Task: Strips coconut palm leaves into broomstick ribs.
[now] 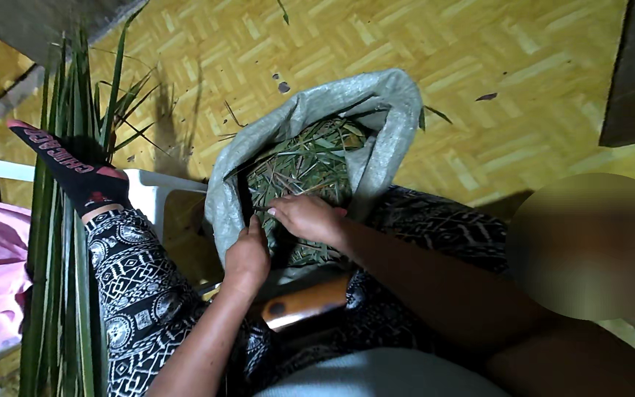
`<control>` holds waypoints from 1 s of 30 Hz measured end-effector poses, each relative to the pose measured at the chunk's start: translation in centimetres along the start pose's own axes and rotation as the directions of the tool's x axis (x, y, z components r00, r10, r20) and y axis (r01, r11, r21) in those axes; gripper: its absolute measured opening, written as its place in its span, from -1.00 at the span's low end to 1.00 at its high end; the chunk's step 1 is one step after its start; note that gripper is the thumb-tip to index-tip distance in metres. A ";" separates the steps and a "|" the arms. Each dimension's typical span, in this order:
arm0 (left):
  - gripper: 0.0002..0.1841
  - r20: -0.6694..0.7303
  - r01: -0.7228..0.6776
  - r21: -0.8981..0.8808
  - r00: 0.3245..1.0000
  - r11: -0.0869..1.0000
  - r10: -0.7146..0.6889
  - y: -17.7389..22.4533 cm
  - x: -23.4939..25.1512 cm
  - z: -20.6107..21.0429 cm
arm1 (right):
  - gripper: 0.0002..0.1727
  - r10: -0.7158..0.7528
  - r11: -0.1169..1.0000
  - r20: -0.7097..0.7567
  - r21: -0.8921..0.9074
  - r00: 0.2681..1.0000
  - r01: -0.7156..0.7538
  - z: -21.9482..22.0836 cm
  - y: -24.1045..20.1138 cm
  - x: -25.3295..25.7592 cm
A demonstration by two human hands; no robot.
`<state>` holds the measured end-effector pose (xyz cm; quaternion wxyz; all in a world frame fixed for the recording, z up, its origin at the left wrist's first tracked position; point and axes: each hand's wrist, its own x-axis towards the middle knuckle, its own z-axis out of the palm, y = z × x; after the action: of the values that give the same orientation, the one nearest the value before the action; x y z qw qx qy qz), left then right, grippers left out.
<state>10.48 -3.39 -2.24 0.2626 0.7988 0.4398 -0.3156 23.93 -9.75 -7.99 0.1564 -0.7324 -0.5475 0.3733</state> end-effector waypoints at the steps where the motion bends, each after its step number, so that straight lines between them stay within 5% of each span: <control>1: -0.45 -0.005 -0.004 0.008 1.000 1.000 0.004 0.0 0.0 0.1 | -0.55 0.002 0.999 -0.017 -0.032 1.000 -0.003 0.1 0.1 0.0; 7: -0.47 -0.039 -0.007 -0.004 0.999 1.000 0.007 0.0 -0.3 -0.1 | -0.54 0.066 0.985 -0.146 -0.149 0.987 -0.088 0.2 0.4 0.6; 12: -0.49 -0.066 -0.102 -0.145 0.993 0.984 0.093 -1.6 0.2 0.7 | -0.52 0.237 0.965 -0.241 -0.052 0.941 -0.257 -1.6 1.5 1.2; 20: -0.59 -0.098 -0.159 -0.536 0.987 0.829 0.126 -3.2 1.2 0.9 | -0.55 0.037 0.977 -0.034 0.213 0.999 -0.029 -0.3 0.2 0.2; 30: -0.64 -0.093 -0.160 -0.612 0.987 0.774 0.131 -3.2 1.0 0.9 | -0.55 0.136 0.991 -0.217 0.023 0.967 -0.135 -1.3 1.1 0.7</control>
<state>7.89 -2.00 -3.98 0.5229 0.7074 0.4614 -0.1152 25.68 -9.24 -8.09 0.1925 -0.8040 -0.4742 0.3028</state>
